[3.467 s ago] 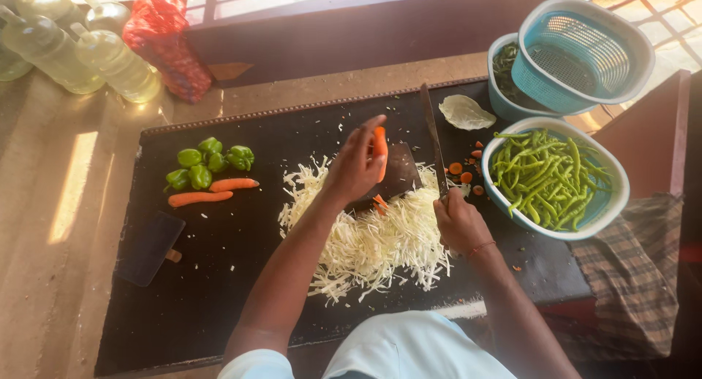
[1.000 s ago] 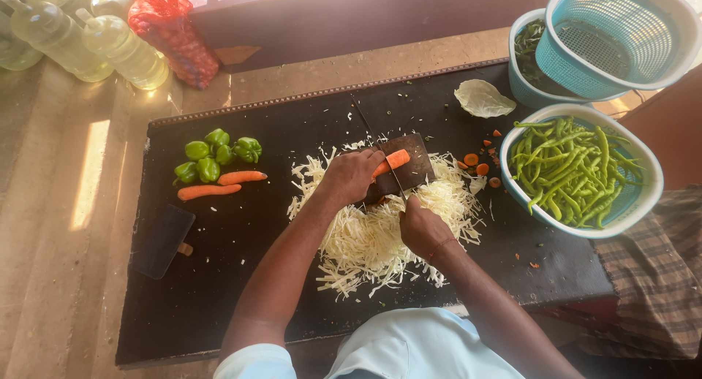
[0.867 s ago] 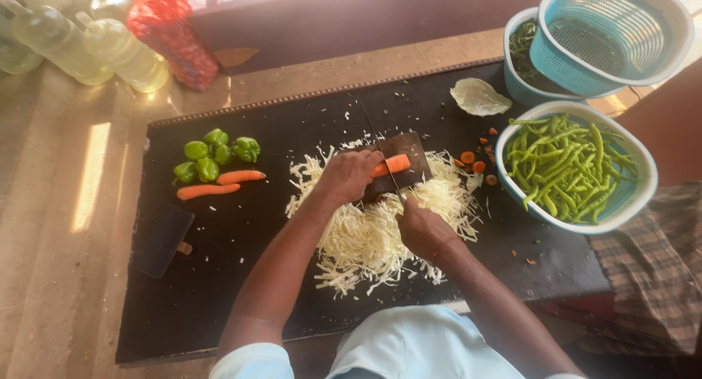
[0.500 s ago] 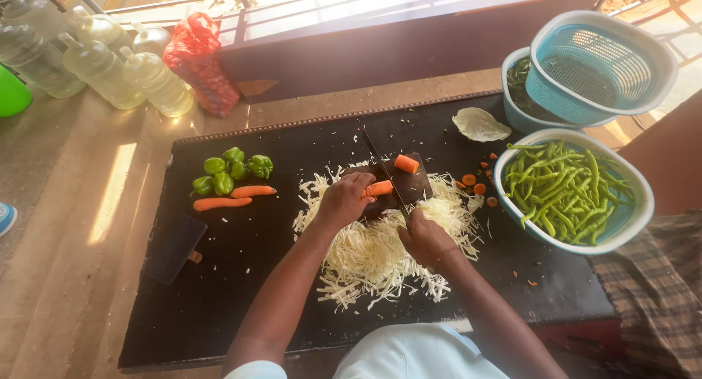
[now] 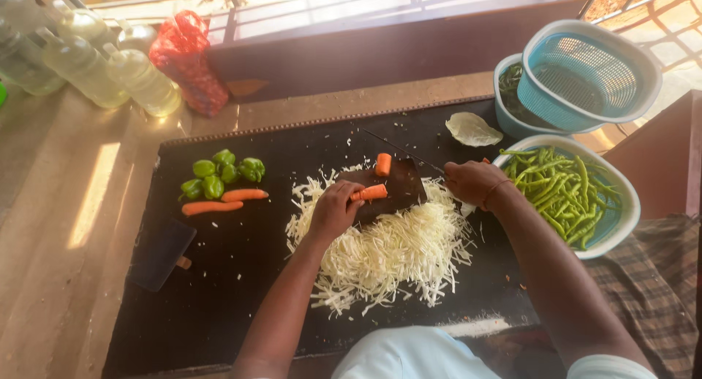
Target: The person slices a carrot into sections with a knife on a wooden block and then juliennes those sections into thin strips, mixing them into a pile of shredded cabbage.
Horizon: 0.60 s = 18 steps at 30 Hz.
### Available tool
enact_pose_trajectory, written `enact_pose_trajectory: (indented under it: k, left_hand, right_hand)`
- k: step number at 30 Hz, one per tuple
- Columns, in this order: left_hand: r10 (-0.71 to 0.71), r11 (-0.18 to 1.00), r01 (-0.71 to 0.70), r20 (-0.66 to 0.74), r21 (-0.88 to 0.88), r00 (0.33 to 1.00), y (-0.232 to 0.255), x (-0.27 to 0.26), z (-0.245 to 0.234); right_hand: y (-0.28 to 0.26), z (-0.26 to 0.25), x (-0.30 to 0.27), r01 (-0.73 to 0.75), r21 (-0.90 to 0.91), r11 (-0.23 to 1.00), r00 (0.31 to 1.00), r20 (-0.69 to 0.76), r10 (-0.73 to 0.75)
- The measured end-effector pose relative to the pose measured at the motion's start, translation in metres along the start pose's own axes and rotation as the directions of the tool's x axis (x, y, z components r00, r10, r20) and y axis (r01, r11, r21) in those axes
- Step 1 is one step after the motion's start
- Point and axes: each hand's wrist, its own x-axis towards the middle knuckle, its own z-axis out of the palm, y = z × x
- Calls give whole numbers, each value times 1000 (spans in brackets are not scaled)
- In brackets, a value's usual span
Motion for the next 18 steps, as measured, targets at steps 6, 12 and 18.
enact_pose_trajectory:
  k: [6, 12, 18]
  left_hand:
    - [-43, 968, -13, -215, -252, 976, -29, 11, 15]
    - [-365, 899, 290, -196, -329, 910, -142, 103, 56]
    - [-402, 910, 389, 78, 143, 912, -217, 120, 78]
  right_hand:
    - [23, 35, -9, 242, -69, 968, 936, -247, -252]
    - [22, 60, -18, 261, 138, 956, 931, -297, -211]
    - [28, 72, -62, 203, 424, 883, 942, -329, -59]
